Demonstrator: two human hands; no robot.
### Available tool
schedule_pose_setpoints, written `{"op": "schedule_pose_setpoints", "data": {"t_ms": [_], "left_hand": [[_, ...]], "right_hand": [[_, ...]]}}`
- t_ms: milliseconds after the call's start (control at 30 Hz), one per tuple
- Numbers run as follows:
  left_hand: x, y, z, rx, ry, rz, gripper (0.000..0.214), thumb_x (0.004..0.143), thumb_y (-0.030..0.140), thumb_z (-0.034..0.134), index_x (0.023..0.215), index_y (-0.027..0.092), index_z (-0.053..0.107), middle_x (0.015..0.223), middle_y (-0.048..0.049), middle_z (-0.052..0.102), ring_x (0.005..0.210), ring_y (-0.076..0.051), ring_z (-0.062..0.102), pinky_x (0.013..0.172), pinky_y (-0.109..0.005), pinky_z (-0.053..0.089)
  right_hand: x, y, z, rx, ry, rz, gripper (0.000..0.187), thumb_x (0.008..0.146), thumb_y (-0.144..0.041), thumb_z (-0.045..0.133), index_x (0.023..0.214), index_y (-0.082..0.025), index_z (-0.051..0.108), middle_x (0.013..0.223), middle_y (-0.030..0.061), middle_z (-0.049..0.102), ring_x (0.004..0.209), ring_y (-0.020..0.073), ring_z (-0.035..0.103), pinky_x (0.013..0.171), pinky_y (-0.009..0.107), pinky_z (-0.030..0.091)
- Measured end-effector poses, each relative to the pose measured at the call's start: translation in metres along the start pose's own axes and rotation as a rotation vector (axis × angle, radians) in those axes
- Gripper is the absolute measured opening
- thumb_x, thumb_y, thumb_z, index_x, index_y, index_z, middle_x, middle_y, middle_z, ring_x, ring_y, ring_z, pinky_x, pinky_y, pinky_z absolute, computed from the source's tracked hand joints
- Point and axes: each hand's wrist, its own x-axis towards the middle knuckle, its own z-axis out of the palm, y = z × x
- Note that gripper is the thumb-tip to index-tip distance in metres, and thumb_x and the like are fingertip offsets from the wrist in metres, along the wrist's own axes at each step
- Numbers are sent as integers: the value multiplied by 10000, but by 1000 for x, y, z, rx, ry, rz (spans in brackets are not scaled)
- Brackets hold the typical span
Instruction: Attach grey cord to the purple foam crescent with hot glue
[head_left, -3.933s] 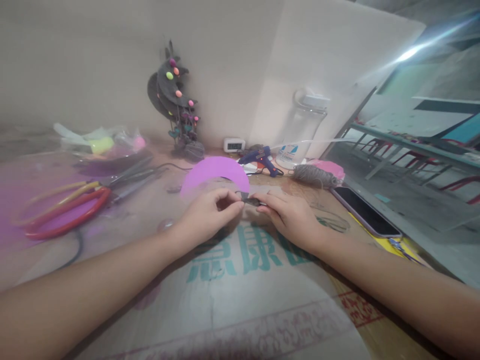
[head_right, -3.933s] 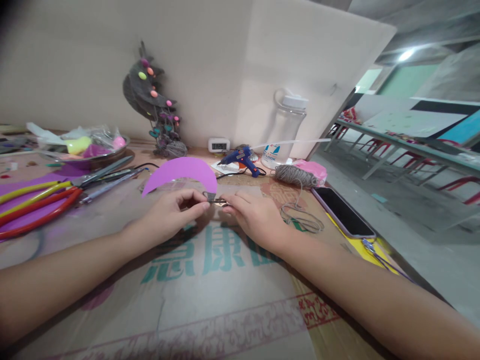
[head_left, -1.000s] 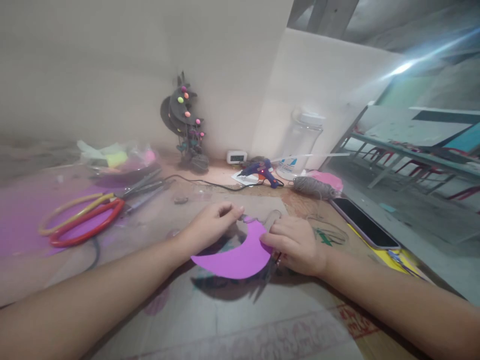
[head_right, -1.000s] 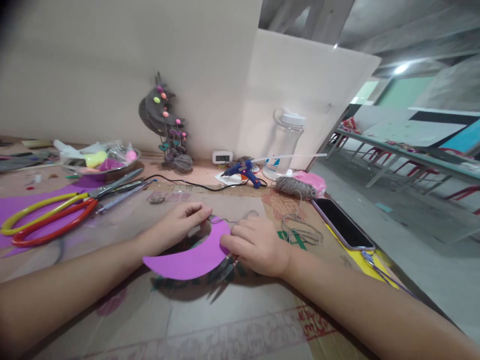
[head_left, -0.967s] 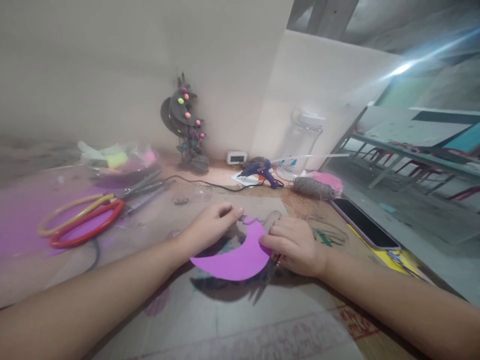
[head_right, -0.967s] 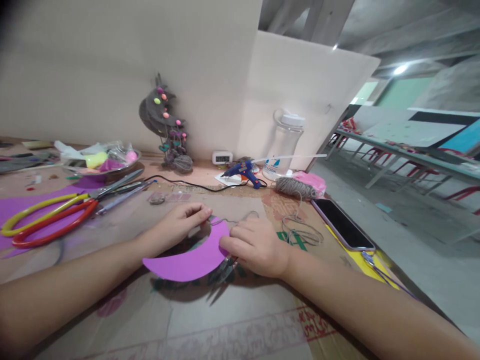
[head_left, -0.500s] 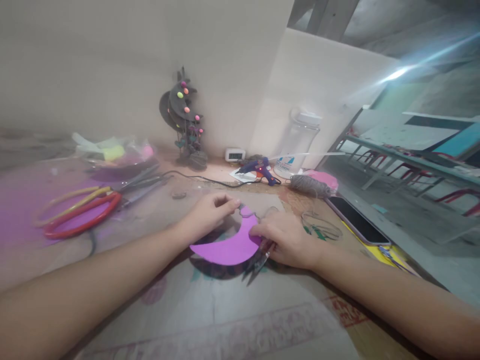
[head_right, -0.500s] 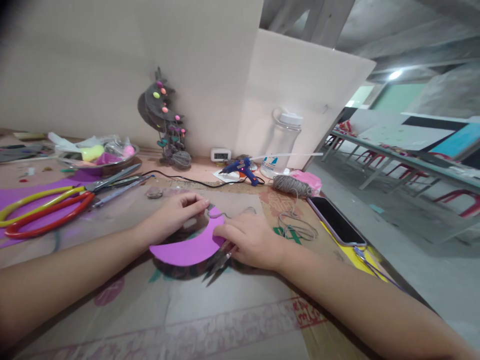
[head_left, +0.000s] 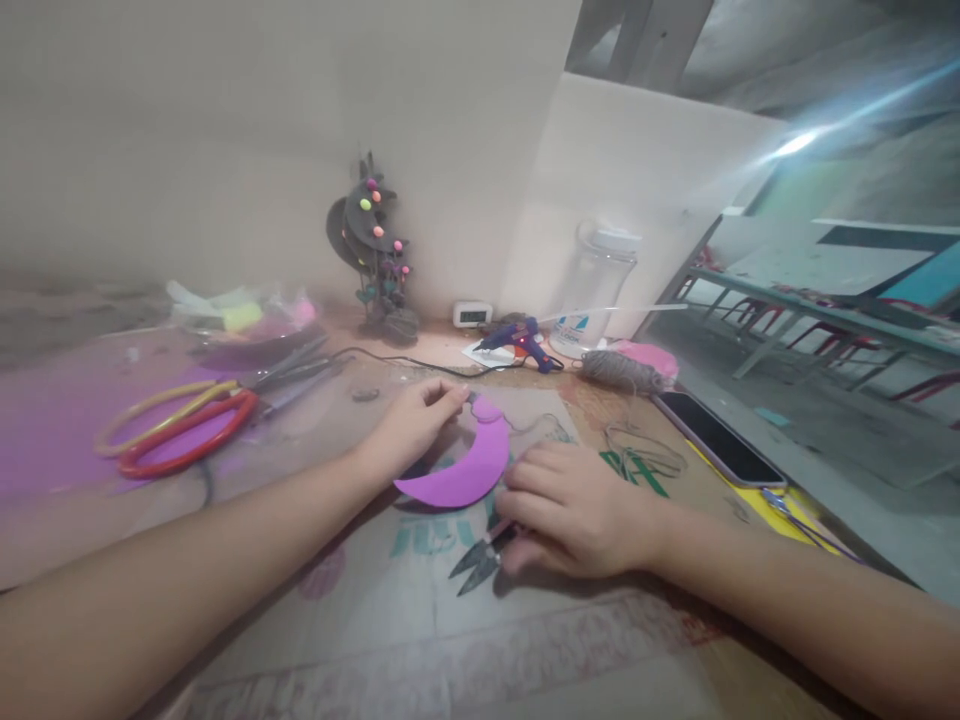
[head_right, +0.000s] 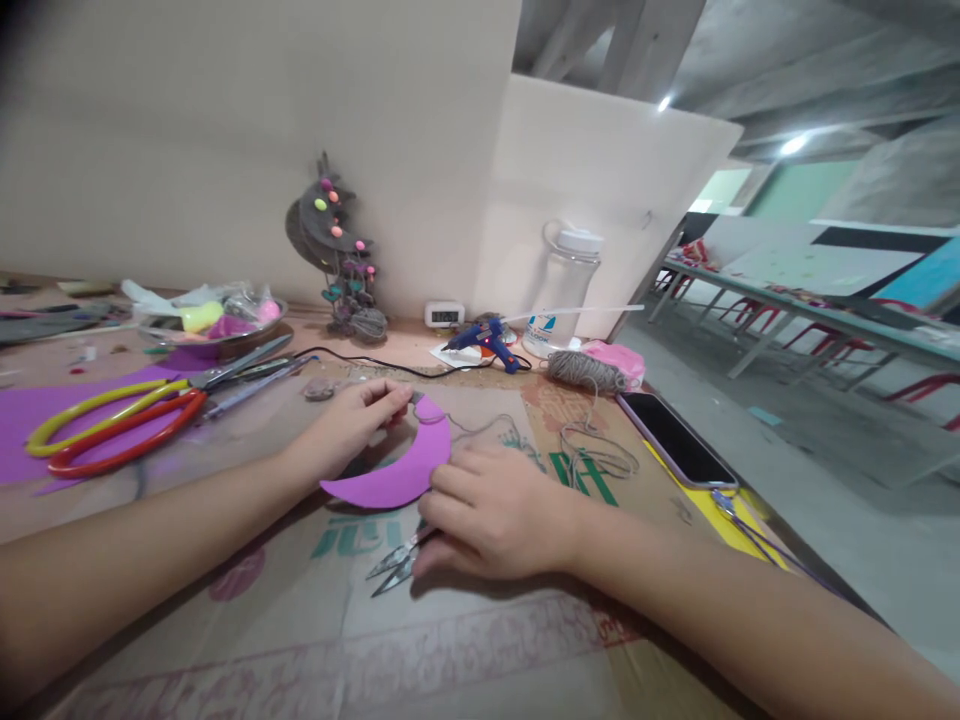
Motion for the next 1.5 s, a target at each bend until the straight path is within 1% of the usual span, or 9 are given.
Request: {"op": "schedule_pose_setpoints", "data": {"t_ms": [100, 233, 367, 533, 800, 1167, 1367, 1467, 1500], "left_hand": [[0, 2, 1, 6, -7, -25, 354, 799, 511, 570, 711, 174, 506, 589, 51, 460, 433, -67, 394, 378, -193, 278], [-3, 6, 3, -15, -28, -86, 305, 814, 474, 558, 729, 186, 505, 524, 68, 437, 380, -67, 373, 347, -190, 254], [-2, 2, 3, 9, -56, -63, 304, 817, 477, 559, 740, 186, 514, 489, 77, 410, 362, -60, 329, 342, -178, 236], [0, -3, 3, 1, -85, -40, 327, 816, 514, 547, 764, 193, 518, 493, 78, 402, 354, -66, 337, 329, -178, 238], [0, -7, 4, 15, -109, -40, 311, 835, 497, 529, 770, 194, 504, 495, 74, 422, 329, -64, 358, 317, -177, 239], [1, -8, 4, 12, -104, -34, 289, 836, 472, 530, 769, 192, 523, 465, 77, 411, 331, -67, 352, 327, -179, 236], [1, -8, 3, 23, -67, -13, 282, 827, 448, 545, 735, 183, 522, 507, 63, 435, 364, -65, 368, 334, -177, 264], [0, -7, 3, 8, -69, -56, 269, 832, 453, 535, 748, 198, 505, 478, 72, 420, 333, -72, 351, 309, -181, 241], [0, -6, 3, 10, -63, -65, 271, 832, 456, 535, 748, 200, 502, 473, 73, 417, 330, -73, 346, 305, -180, 236]], "right_hand": [[-4, 20, -6, 34, 115, 235, 176, 926, -293, 487, 839, -177, 586, 759, 47, 614, 707, 152, 548, 641, 275, 397], [-14, 65, -2, 126, 232, 755, 115, 884, -275, 518, 864, -177, 574, 804, 38, 626, 733, 152, 564, 672, 277, 437], [-24, 114, 10, 229, 268, 1117, 287, 825, -310, 572, 1052, -135, 556, 1012, 98, 647, 867, 187, 613, 768, 326, 481], [-14, 163, 22, 250, 148, 1142, 514, 767, -285, 660, 1237, -114, 539, 1216, 152, 612, 1005, 214, 614, 864, 325, 468], [8, 190, 47, 194, 19, 1242, 387, 712, -374, 721, 991, -111, 672, 962, 122, 711, 899, 248, 643, 775, 301, 458], [0, 169, 26, 394, 31, 1236, 185, 775, -323, 626, 772, -138, 628, 535, 35, 627, 499, 168, 587, 522, 260, 452], [-10, 127, 5, 598, 179, 1123, 301, 804, -364, 563, 1014, -160, 638, 821, 67, 717, 739, 170, 665, 662, 255, 515], [-14, 95, -5, 635, 285, 1060, 321, 763, -412, 607, 963, -164, 643, 880, 70, 713, 674, 156, 638, 635, 266, 508], [-15, 84, -7, 604, 247, 1063, 300, 775, -421, 596, 922, -164, 645, 823, 60, 709, 647, 149, 624, 653, 272, 507]]}}
